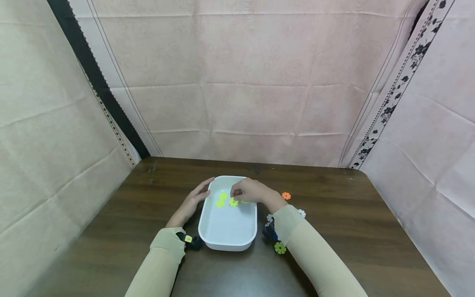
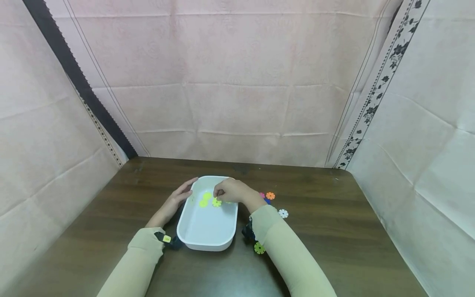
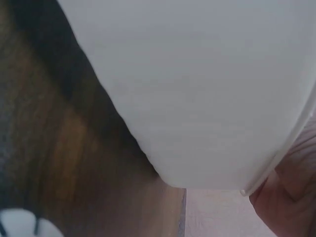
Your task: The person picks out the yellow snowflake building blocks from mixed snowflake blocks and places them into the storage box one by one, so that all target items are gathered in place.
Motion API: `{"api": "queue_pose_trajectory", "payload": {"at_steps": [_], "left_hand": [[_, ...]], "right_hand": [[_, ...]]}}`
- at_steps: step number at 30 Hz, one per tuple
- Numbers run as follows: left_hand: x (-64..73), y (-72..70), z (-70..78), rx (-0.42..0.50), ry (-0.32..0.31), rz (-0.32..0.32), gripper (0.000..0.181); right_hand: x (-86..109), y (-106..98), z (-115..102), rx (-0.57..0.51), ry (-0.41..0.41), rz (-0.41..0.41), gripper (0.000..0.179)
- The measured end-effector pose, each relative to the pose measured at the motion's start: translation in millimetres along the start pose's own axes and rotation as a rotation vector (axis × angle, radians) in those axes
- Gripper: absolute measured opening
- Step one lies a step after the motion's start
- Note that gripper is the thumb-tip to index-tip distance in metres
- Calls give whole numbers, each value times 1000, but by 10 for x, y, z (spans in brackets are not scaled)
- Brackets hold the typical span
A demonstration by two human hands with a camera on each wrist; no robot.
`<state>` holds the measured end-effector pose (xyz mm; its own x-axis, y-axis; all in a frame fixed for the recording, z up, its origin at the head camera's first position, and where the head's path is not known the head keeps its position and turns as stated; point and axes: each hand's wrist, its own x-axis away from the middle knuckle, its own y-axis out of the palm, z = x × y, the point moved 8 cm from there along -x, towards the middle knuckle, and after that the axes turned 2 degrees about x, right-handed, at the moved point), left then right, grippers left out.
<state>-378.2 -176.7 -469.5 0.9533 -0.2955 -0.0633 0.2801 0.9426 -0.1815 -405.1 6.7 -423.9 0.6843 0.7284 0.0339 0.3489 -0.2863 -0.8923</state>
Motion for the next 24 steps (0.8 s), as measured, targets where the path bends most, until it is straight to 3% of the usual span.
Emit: {"api": "queue_pose_trajectory", "payload": {"at_steps": [8, 15, 24], "left_hand": [[-3, -2, -10, -6, -1, -3, 49], [7, 14, -62, 19, -39, -10, 50], [-20, 19, -4, 2, -5, 1, 49]], "right_hand": [[-6, 14, 15, 21, 11, 21, 9], [30, 45, 1, 71, 15, 50, 8], [45, -11, 5, 71, 20, 78, 10]]}}
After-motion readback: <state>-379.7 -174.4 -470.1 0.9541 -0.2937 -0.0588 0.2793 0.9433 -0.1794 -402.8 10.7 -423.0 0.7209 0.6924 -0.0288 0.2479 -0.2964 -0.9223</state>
